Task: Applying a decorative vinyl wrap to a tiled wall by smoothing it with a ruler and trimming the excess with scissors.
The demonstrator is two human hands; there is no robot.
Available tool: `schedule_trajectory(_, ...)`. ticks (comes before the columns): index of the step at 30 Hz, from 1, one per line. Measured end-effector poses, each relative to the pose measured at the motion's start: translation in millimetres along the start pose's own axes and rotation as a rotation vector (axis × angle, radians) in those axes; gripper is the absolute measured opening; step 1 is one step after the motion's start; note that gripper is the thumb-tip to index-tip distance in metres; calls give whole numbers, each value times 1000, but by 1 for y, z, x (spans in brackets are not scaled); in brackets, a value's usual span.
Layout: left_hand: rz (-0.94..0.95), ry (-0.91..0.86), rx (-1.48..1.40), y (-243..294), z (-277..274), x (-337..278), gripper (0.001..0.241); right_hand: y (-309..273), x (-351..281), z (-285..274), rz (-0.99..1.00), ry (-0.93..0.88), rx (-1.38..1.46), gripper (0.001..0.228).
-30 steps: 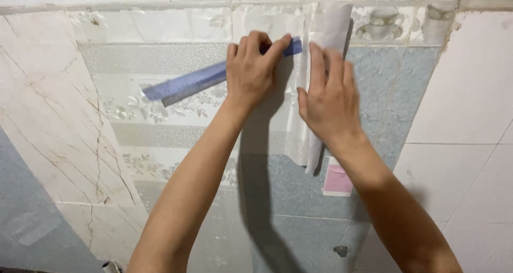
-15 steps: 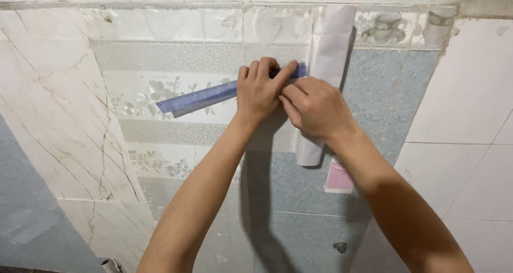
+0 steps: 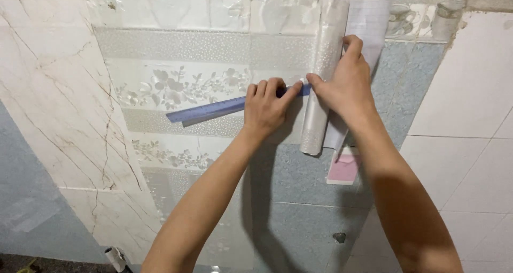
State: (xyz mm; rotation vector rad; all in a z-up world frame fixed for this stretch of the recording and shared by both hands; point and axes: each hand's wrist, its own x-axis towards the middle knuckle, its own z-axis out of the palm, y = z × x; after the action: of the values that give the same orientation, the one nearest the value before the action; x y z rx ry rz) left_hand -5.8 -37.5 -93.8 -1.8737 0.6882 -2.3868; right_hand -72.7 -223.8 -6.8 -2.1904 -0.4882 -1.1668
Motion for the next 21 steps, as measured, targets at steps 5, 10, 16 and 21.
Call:
schedule_trajectory(5, -43, -75, -104, 30, -20, -60, 30, 10, 0, 4, 164, -62, 60, 79)
schedule_trajectory(10, -24, -114, -98, 33, -26, -54, 28, 26, -5, 14, 85, -54, 73, 53)
schedule_trajectory(16, 29, 32, -33, -15, -6, 14, 28, 17, -9, -10, 156, -31, 220, 71)
schedule_trajectory(21, 18, -4, 98, -24, -23, 21, 25, 25, -12, -12, 108, 24, 72, 74)
